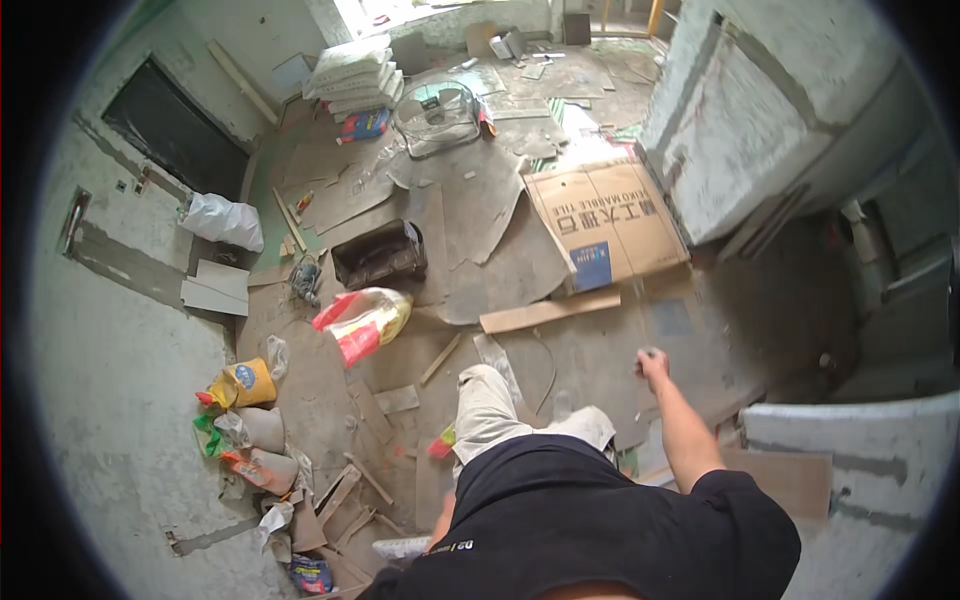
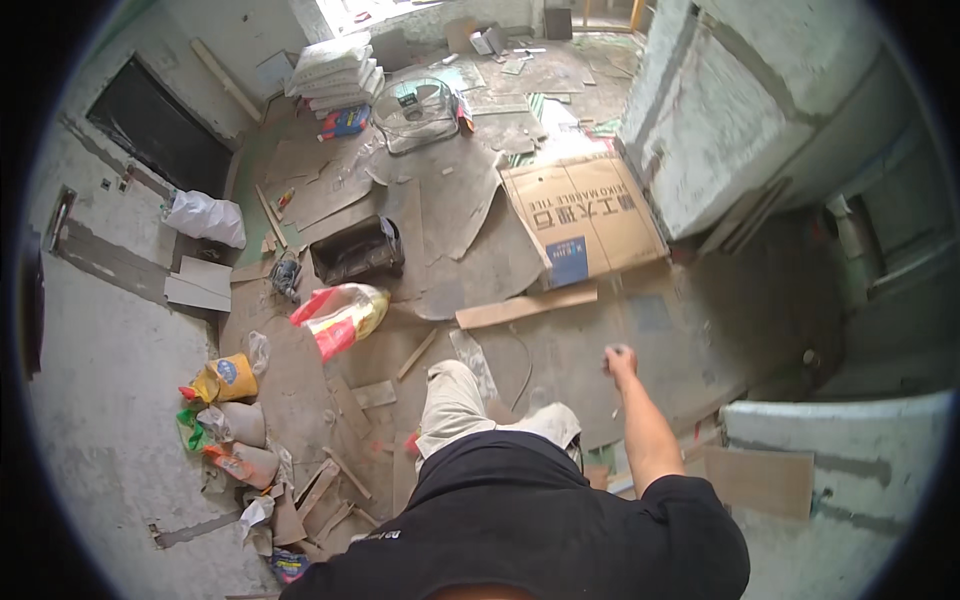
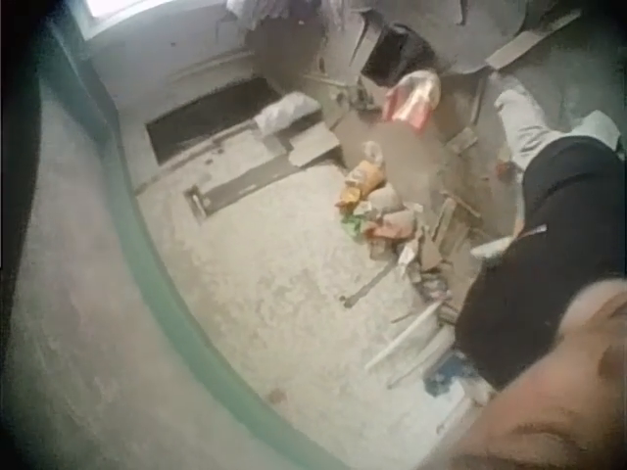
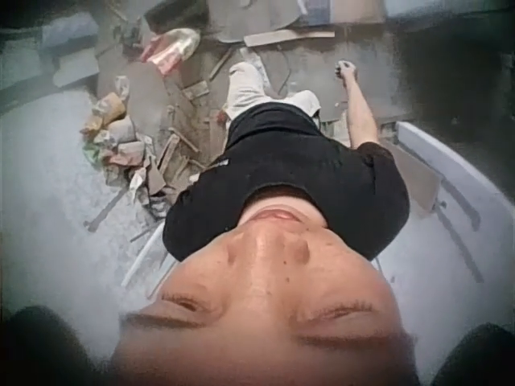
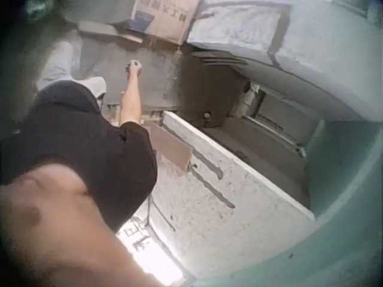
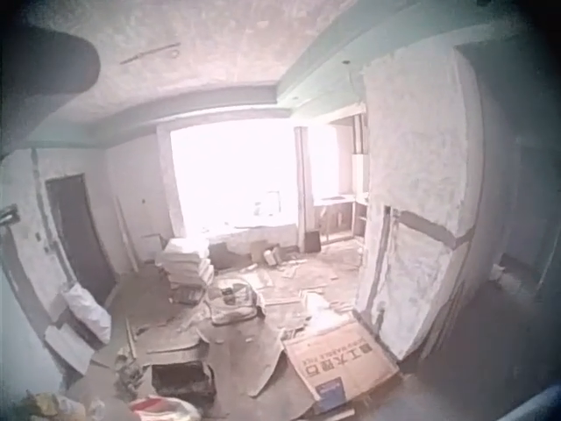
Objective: Applying mortar to tiles and installing them on a window sill ledge using a mallet.
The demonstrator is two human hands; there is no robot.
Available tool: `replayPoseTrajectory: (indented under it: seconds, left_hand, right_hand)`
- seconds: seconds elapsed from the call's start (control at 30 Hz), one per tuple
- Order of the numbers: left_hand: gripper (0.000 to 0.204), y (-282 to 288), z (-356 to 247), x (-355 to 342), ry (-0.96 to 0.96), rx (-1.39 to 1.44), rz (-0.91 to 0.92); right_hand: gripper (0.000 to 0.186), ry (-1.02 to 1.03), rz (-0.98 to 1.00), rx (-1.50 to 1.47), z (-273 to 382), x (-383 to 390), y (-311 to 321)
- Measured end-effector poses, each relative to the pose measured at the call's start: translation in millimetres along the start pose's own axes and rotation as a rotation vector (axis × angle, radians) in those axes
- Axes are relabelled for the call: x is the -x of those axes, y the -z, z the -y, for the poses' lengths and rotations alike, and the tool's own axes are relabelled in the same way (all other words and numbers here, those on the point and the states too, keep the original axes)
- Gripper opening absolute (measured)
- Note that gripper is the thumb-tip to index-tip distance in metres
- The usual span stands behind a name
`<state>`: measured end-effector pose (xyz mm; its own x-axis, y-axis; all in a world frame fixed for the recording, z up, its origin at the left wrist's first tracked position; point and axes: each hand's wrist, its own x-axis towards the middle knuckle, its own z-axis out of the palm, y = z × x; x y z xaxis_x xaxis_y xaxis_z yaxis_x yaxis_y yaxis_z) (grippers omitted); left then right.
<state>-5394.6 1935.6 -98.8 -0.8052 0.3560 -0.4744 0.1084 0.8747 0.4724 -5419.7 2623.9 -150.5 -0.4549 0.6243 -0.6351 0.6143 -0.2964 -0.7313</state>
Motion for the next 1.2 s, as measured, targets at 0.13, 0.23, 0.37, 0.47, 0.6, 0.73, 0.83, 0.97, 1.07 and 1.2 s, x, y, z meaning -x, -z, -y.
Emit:
replayPoseTrajectory:
  seconds: [0.13, 0.23, 0.37, 0.47, 0.6, 0.73, 0.83, 0.97, 1.07, 1.2]
  left_hand:
    - [0.031, 64.4, -41.3, -138.9, 0.194, 0.353, -0.046]
    - [0.028, 116.6, -54.3, -267.4, 0.318, 0.610, -0.049]
    - [0.024, 238.1, -40.9, -489.2, 0.449, 0.903, -0.068]
    - [0.023, 315.9, -78.4, -656.8, 0.551, 1.140, -0.016]
    - [0.019, 456.3, -60.9, -884.0, 0.383, 1.298, -0.424]
    - [0.039, 637.1, -111.0, -1083.7, 0.051, 1.000, -0.448]
    - [0.037, 699.2, -136.6, -1189.8, 0.022, 0.938, -0.442]
    - [0.042, 707.6, -162.2, -1282.9, 0.157, 0.895, -0.456]
    - [0.017, 636.4, -212.4, -1326.4, 0.350, 0.952, -0.138]
    - [0.028, 622.8, -283.2, -1361.1, 0.202, 0.431, 0.219]
  right_hand:
    - [0.019, 0.341, 0.150, 0.199, 241.3, -132.3, -108.6]
    - [0.021, 0.398, 0.207, 0.259, 339.1, -220.3, -178.3]
    - [0.031, 0.519, 0.230, 0.521, 379.6, -289.8, -249.9]
    - [0.026, -0.120, 0.090, 0.376, 378.6, -298.3, -250.6]
    - [0.015, -0.168, 0.152, 0.532, 390.9, -298.9, -257.0]
    - [0.014, -0.373, -0.032, 0.100, 395.3, -314.1, -295.6]
    - [0.012, -0.634, -0.195, -0.124, 414.8, -353.3, -343.5]
    - [0.018, -0.592, 0.227, 0.364, 507.4, -477.1, -417.4]
    - [0.029, -0.129, 0.240, 0.824, 532.9, -658.9, -406.9]
    - [0.026, 0.128, -0.001, -0.185, 878.5, -757.3, -476.6]
